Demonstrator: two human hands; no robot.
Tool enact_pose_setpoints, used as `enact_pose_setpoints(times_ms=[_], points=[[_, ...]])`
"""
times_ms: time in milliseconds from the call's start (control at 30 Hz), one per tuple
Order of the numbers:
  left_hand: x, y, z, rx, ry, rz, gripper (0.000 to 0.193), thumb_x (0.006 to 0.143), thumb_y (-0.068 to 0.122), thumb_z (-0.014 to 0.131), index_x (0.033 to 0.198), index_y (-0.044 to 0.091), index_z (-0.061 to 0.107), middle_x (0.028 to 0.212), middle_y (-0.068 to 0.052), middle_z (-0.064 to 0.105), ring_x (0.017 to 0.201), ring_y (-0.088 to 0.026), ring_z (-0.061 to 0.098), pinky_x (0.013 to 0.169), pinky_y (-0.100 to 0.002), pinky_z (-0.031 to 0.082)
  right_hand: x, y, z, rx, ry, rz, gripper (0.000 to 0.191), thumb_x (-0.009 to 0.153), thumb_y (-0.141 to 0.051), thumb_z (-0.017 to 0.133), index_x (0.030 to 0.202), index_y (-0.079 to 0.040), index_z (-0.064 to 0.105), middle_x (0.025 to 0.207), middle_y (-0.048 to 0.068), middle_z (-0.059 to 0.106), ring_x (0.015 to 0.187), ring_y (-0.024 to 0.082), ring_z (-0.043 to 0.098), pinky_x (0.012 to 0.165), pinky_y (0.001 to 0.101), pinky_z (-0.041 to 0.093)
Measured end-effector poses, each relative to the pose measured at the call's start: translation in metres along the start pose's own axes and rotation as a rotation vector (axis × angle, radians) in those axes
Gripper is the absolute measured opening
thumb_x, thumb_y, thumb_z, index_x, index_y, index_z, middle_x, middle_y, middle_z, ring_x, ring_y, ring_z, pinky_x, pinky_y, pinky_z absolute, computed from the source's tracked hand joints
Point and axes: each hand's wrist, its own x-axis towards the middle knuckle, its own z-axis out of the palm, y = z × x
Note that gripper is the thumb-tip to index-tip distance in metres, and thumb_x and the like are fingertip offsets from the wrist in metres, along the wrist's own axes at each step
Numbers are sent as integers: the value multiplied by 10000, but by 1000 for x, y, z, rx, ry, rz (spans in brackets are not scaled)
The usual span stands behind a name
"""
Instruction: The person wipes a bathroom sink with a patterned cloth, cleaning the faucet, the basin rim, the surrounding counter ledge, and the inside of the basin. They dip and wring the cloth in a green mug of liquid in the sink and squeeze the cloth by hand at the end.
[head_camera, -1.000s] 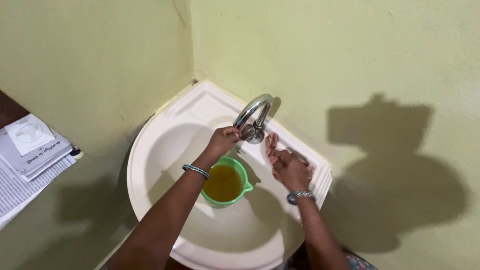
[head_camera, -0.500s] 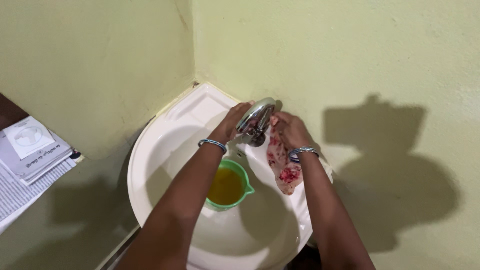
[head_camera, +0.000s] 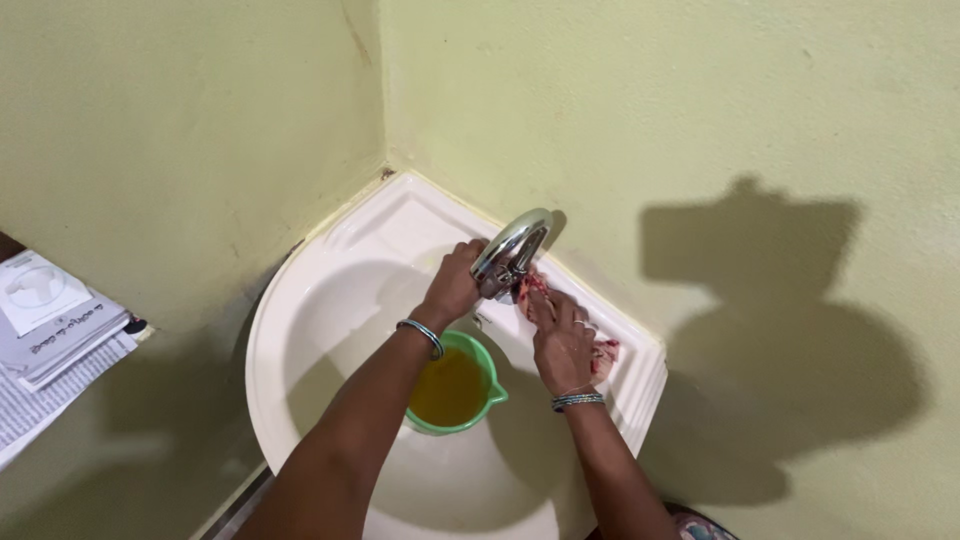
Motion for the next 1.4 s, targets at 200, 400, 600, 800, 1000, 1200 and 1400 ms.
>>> enact_pose_setpoints(times_ms=[200,400,600,800,1000,1200,1400], points=[[-5,-2,9,273,99,302,371,811,241,733,1146,84,696,1197,-81,646,1074,-319,546,915,-454,421,20,-7,15,-56,-117,55,585,865,-43,556,1435,-175,561,1310,139,540,1167,348,560,926,567,436],[-24,-28,24,455,148,276,178,831,110,638,972,60,734,1196,-78,590,1096,-318,500,916,-473,406,14,-9,18,7,-44,24,618,780,-44,588,1395,-106,582,1309,196,514,1081,387,572,857,566,471],[-46,-29,40,388,185,139,144,835,78,646,928,56,753,1200,-103,567,1108,-329,489,889,-485,390,0,-20,17,20,-34,-42,584,806,-57,604,1389,-71,584,1234,188,554,1079,385,598,840,520,524],[-51,-23,38,361,107,145,223,842,176,647,983,25,732,1357,-116,510,1268,-338,409,947,-519,324,-15,-25,10,105,-18,-56,605,780,-22,609,1384,-47,583,1243,200,566,1027,390,610,844,523,530],[-39,-24,28,482,-82,101,338,914,306,611,1123,57,702,1445,-130,449,1405,-312,322,1027,-547,266,-30,1,-9,149,12,-72,542,773,-17,616,1300,-123,688,1173,137,602,1003,342,641,842,471,538],[-56,-27,18,352,1,41,494,841,238,644,1333,199,657,1515,-136,406,1401,-323,279,1038,-568,227,-23,50,-87,367,-68,-125,401,794,-10,653,1158,-151,744,1161,98,671,1025,294,671,903,412,562],[-90,12,7,208,99,-156,523,866,249,676,1382,204,606,1485,-57,487,1420,-284,333,1110,-559,265,79,68,-171,-18,518,-225,169,999,-21,708,1153,-64,653,1250,187,614,1056,304,628,785,363,598]])
